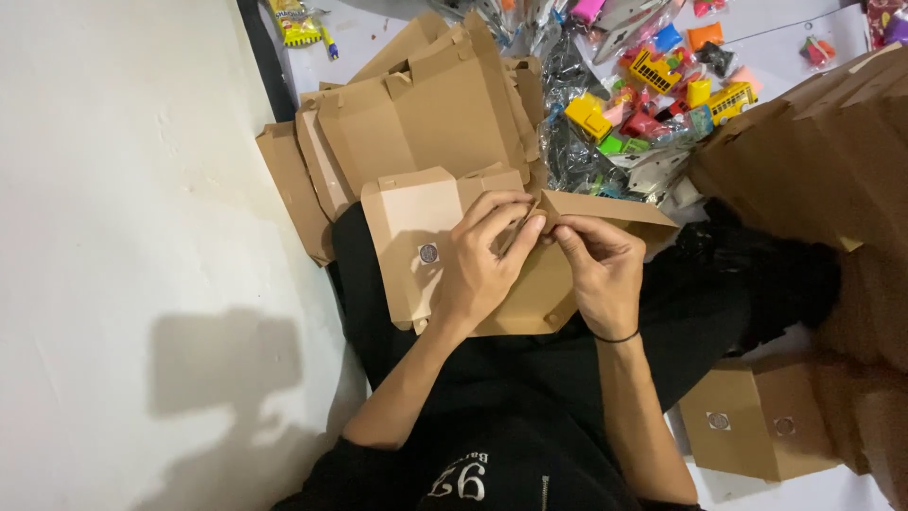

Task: The person assembles a flat cardboard box by folding and tucking its flaps into place. They then place a black plastic bag containing an item into the box, close the lid, and apply a sticker to seal it.

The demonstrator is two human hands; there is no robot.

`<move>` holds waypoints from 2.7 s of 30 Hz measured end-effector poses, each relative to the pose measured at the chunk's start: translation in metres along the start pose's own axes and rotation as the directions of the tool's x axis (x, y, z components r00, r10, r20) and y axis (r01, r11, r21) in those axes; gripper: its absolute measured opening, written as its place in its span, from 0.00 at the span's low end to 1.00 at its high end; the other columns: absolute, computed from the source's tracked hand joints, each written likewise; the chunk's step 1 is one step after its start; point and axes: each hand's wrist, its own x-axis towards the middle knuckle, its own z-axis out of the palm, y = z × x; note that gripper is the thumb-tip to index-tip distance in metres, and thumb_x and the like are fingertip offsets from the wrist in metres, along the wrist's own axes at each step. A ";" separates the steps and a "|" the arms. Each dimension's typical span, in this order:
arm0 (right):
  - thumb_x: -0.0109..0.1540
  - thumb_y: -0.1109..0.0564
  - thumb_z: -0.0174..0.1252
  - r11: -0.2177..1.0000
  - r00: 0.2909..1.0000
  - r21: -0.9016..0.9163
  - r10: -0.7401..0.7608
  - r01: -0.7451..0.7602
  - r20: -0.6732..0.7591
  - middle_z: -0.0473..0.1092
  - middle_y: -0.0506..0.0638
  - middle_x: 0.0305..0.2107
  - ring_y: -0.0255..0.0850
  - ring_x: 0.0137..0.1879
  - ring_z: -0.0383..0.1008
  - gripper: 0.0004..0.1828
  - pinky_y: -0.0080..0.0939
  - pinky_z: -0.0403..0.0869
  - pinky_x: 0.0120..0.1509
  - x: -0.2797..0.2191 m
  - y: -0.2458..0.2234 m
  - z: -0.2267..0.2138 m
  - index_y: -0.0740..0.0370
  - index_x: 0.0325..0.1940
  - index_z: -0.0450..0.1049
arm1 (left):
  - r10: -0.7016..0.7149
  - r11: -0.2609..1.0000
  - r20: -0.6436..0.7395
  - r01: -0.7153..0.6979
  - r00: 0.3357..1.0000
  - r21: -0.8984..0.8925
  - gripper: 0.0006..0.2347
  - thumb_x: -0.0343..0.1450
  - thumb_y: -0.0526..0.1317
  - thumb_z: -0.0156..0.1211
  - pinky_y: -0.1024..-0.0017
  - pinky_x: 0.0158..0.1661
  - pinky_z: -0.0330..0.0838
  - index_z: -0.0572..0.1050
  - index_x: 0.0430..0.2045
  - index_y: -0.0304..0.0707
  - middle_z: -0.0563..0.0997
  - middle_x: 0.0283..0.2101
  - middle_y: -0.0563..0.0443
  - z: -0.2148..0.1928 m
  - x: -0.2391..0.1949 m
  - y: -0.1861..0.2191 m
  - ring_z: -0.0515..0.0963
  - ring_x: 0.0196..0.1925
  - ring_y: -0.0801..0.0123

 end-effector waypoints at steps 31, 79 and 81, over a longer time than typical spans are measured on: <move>0.62 0.67 0.64 0.961 0.980 0.217 0.191 -0.174 -0.059 0.74 0.45 0.26 0.29 0.31 0.66 0.02 0.33 0.71 0.40 -0.007 0.027 0.026 0.67 0.38 0.78 | 0.112 0.969 0.180 -0.148 0.977 0.199 0.19 0.77 0.42 0.57 0.59 0.50 0.79 0.69 0.62 0.31 0.79 0.54 0.33 0.015 -0.012 -0.028 0.82 0.53 0.47; 0.65 0.68 0.58 0.942 0.965 0.271 0.138 -0.198 0.224 0.75 0.55 0.35 0.43 0.41 0.78 0.11 0.46 0.76 0.49 0.012 0.140 -0.157 0.69 0.52 0.76 | -0.100 0.487 0.385 0.383 0.917 -0.785 0.38 0.72 0.56 0.66 0.55 0.68 0.65 0.54 0.74 0.45 0.56 0.77 0.45 -0.006 0.033 -0.089 0.64 0.73 0.60; 0.66 0.67 0.58 0.963 0.979 0.213 0.135 -0.166 0.153 0.76 0.56 0.35 0.43 0.41 0.79 0.10 0.44 0.77 0.48 0.013 0.107 -0.142 0.68 0.52 0.76 | -0.097 0.312 0.413 0.422 0.905 -0.851 0.40 0.71 0.58 0.63 0.57 0.68 0.65 0.51 0.75 0.43 0.61 0.74 0.43 -0.012 0.025 -0.093 0.66 0.72 0.58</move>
